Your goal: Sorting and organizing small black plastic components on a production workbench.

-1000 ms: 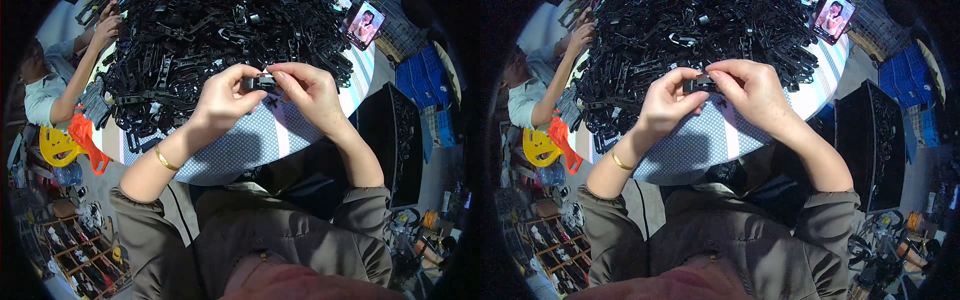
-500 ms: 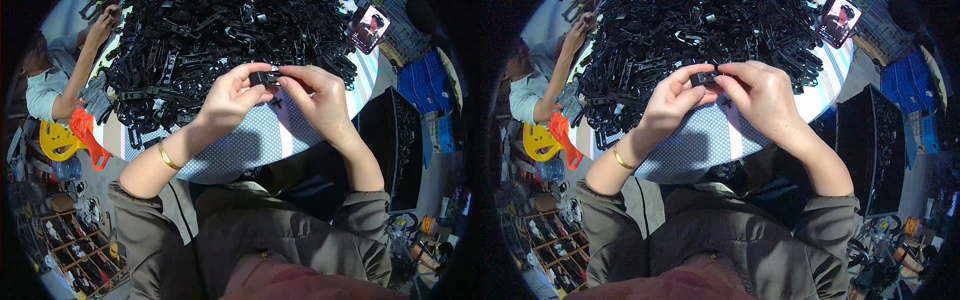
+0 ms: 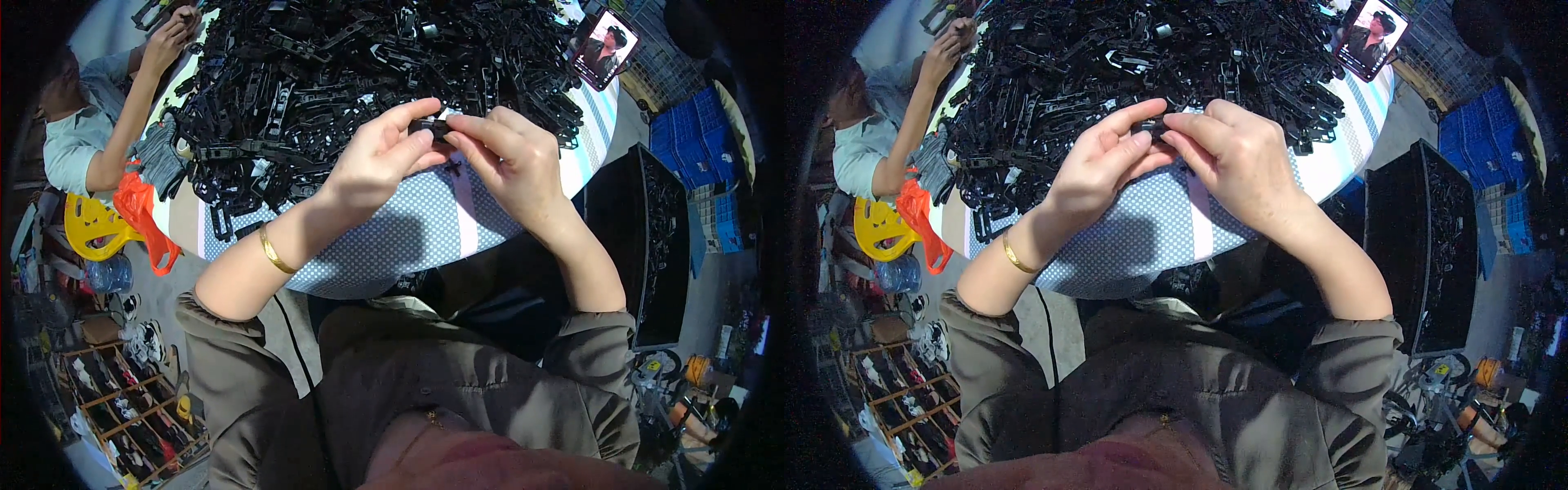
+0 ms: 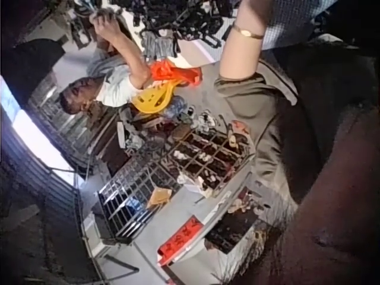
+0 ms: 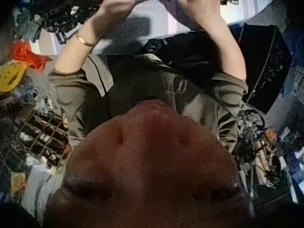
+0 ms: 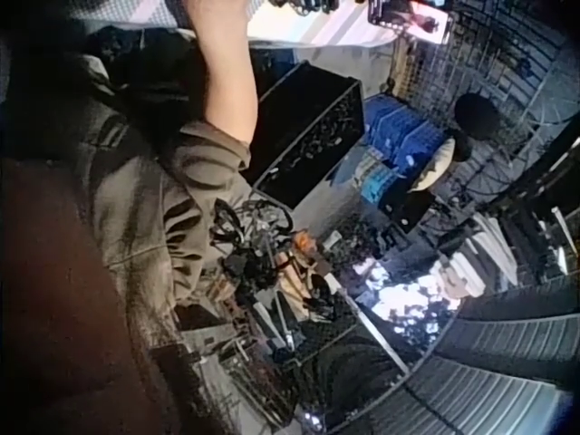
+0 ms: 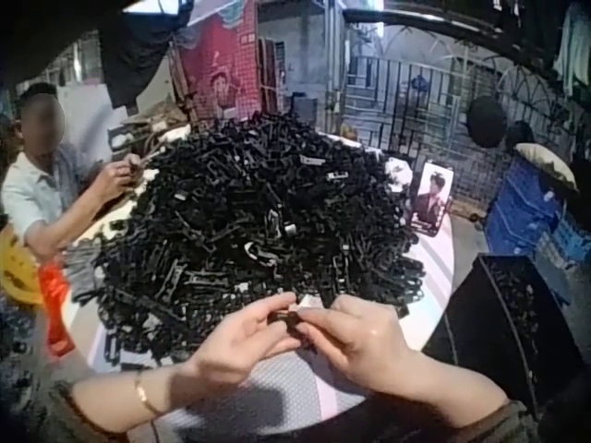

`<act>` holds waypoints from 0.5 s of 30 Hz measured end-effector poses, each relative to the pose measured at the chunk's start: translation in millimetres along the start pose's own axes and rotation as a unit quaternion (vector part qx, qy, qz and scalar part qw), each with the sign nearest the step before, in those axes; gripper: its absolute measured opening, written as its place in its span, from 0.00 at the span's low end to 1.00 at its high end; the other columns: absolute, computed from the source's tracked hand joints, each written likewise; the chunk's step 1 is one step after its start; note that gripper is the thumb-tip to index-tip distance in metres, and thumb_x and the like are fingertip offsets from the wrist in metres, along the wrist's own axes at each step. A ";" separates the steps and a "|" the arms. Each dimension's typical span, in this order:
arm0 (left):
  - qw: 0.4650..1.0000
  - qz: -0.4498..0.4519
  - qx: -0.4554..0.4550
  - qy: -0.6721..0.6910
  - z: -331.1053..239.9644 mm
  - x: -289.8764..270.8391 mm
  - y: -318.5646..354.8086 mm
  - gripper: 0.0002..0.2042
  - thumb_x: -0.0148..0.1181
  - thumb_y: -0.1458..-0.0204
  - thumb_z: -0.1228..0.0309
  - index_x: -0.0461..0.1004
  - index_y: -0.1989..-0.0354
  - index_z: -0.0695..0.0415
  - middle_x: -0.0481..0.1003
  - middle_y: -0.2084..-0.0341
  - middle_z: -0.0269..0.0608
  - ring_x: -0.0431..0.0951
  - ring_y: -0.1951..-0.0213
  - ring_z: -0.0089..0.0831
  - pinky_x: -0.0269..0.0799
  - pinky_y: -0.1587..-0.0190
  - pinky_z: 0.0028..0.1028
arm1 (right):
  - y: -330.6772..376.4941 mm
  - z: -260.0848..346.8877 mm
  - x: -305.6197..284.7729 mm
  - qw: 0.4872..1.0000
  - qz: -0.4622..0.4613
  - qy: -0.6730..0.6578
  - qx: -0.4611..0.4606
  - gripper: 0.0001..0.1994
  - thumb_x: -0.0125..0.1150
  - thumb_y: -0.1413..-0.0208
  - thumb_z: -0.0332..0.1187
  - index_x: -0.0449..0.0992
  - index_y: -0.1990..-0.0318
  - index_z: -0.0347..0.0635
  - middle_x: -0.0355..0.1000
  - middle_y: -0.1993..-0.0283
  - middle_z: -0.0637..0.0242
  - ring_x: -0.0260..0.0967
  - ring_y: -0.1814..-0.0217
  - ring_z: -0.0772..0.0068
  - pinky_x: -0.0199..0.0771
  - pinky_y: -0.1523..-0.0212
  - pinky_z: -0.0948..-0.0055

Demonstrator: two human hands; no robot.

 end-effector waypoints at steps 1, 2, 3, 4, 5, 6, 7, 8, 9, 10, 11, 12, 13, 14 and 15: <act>1.000 0.000 0.000 0.000 0.9 -0.6 -0.4 0.22 0.42 0.43 0.75 0.49 0.42 0.72 0.66 0.54 0.52 0.72 0.54 0.32 0.68 0.48 0.27 | -0.3 0.6 0.0 1.000 0.010 0.001 -0.008 0.10 0.63 0.56 0.25 0.77 0.63 0.40 0.65 0.80 0.66 0.63 0.82 0.74 0.62 0.82 0.78; 1.000 -0.004 0.000 0.021 3.3 -2.9 -1.1 0.22 0.41 0.42 0.74 0.49 0.42 0.72 0.66 0.54 0.53 0.72 0.54 0.32 0.69 0.48 0.27 | -0.5 1.3 1.0 1.000 0.021 0.002 -0.017 0.11 0.63 0.57 0.25 0.77 0.62 0.40 0.65 0.80 0.66 0.62 0.82 0.75 0.62 0.82 0.78; 0.999 -0.008 -0.001 0.042 4.6 -4.6 -1.4 0.22 0.40 0.42 0.73 0.49 0.42 0.72 0.66 0.54 0.53 0.72 0.54 0.33 0.69 0.48 0.28 | -0.9 1.4 1.0 1.000 0.021 0.001 -0.018 0.11 0.63 0.57 0.25 0.77 0.62 0.40 0.65 0.80 0.66 0.62 0.82 0.75 0.62 0.82 0.78; 0.999 -0.008 -0.001 0.042 4.4 -5.7 -1.0 0.22 0.40 0.42 0.73 0.49 0.42 0.72 0.66 0.54 0.53 0.72 0.54 0.33 0.69 0.48 0.28 | -1.2 1.2 2.2 0.999 0.032 -0.020 -0.014 0.13 0.63 0.57 0.25 0.76 0.60 0.41 0.64 0.78 0.66 0.63 0.81 0.74 0.63 0.81 0.77; 0.998 -0.009 -0.002 0.055 3.8 -6.9 -1.0 0.22 0.39 0.41 0.72 0.49 0.42 0.72 0.66 0.54 0.54 0.72 0.54 0.34 0.69 0.48 0.28 | -1.6 0.9 2.6 0.998 0.042 -0.040 -0.010 0.15 0.63 0.57 0.25 0.75 0.58 0.41 0.64 0.77 0.66 0.63 0.80 0.74 0.63 0.80 0.77; 0.998 -0.010 -0.004 0.068 3.4 -7.6 -1.1 0.21 0.38 0.41 0.72 0.49 0.42 0.73 0.66 0.54 0.54 0.72 0.55 0.34 0.69 0.48 0.29 | -1.6 -0.7 0.0 0.998 0.042 -0.039 -0.009 0.15 0.63 0.57 0.25 0.75 0.58 0.41 0.64 0.77 0.66 0.63 0.80 0.74 0.63 0.80 0.77; 0.998 -0.010 -0.004 0.068 2.4 -6.3 -1.4 0.21 0.38 0.41 0.72 0.49 0.42 0.73 0.66 0.54 0.54 0.72 0.55 0.34 0.69 0.48 0.29 | -0.8 -1.4 -0.9 0.997 0.066 -0.008 -0.028 0.16 0.63 0.57 0.25 0.75 0.57 0.43 0.64 0.75 0.65 0.63 0.79 0.73 0.64 0.79 0.76; 0.998 -0.012 -0.016 0.062 2.8 -4.2 -0.7 0.20 0.37 0.41 0.72 0.50 0.42 0.72 0.66 0.54 0.55 0.73 0.55 0.36 0.69 0.48 0.30 | -0.2 -0.9 0.6 0.994 0.091 0.022 -0.047 0.18 0.64 0.58 0.26 0.74 0.55 0.44 0.64 0.74 0.65 0.64 0.78 0.73 0.65 0.78 0.76; 0.998 -0.014 -0.028 0.056 4.1 -3.6 0.1 0.19 0.36 0.40 0.73 0.51 0.43 0.71 0.67 0.54 0.55 0.73 0.55 0.37 0.69 0.47 0.31 | 0.1 0.2 1.0 0.994 0.092 0.020 -0.048 0.18 0.64 0.58 0.26 0.74 0.55 0.44 0.64 0.74 0.65 0.64 0.78 0.73 0.65 0.78 0.76; 0.998 -0.017 -0.028 0.056 5.2 -4.9 0.9 0.19 0.36 0.40 0.73 0.51 0.43 0.71 0.67 0.54 0.55 0.73 0.55 0.37 0.69 0.47 0.31 | 1.3 1.1 2.9 0.992 0.103 0.054 -0.046 0.17 0.64 0.59 0.26 0.75 0.56 0.45 0.64 0.73 0.65 0.64 0.76 0.72 0.66 0.77 0.75; 0.997 -0.010 -0.033 0.065 7.0 -4.8 0.6 0.19 0.36 0.40 0.73 0.51 0.43 0.71 0.66 0.53 0.56 0.73 0.54 0.37 0.69 0.47 0.31 | 1.7 1.3 3.2 0.989 0.113 0.090 -0.043 0.17 0.64 0.59 0.26 0.75 0.57 0.45 0.64 0.72 0.65 0.64 0.75 0.71 0.66 0.76 0.74; 0.997 -0.005 -0.038 0.074 8.6 -5.0 0.4 0.19 0.36 0.40 0.73 0.51 0.43 0.71 0.66 0.53 0.56 0.73 0.54 0.38 0.69 0.47 0.32 | 0.6 2.0 3.1 0.988 0.114 0.090 -0.043 0.17 0.64 0.59 0.26 0.75 0.57 0.45 0.64 0.72 0.65 0.64 0.75 0.71 0.66 0.76 0.74; 0.996 -0.005 -0.038 0.075 9.1 -6.6 0.1 0.19 0.36 0.40 0.73 0.51 0.43 0.71 0.66 0.53 0.56 0.73 0.54 0.38 0.69 0.47 0.32 | -1.5 3.4 2.0 0.990 0.099 0.090 -0.046 0.16 0.65 0.60 0.26 0.76 0.58 0.46 0.65 0.71 0.66 0.65 0.73 0.70 0.67 0.75 0.74; 0.993 -0.003 -0.045 0.107 9.5 -6.7 -1.9 0.20 0.37 0.40 0.72 0.50 0.42 0.71 0.66 0.54 0.56 0.73 0.55 0.37 0.70 0.48 0.31 | -3.2 4.1 -0.8 0.991 0.083 0.092 -0.048 0.16 0.65 0.61 0.27 0.76 0.60 0.46 0.65 0.70 0.66 0.65 0.72 0.69 0.67 0.75 0.73; 0.989 -0.001 -0.052 0.139 10.0 -6.6 -3.2 0.21 0.38 0.40 0.71 0.49 0.42 0.72 0.66 0.55 0.55 0.73 0.56 0.35 0.70 0.49 0.30 | -4.1 3.3 0.6 0.991 0.082 0.094 -0.048 0.16 0.65 0.61 0.27 0.76 0.60 0.46 0.65 0.70 0.66 0.65 0.72 0.69 0.67 0.75 0.73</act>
Point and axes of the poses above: each hand's wrist, its own y-axis away from the middle knuckle, its own x-axis out of the palm, z = x × y, the point moved 6 cm from there along -y, towards the middle knuckle
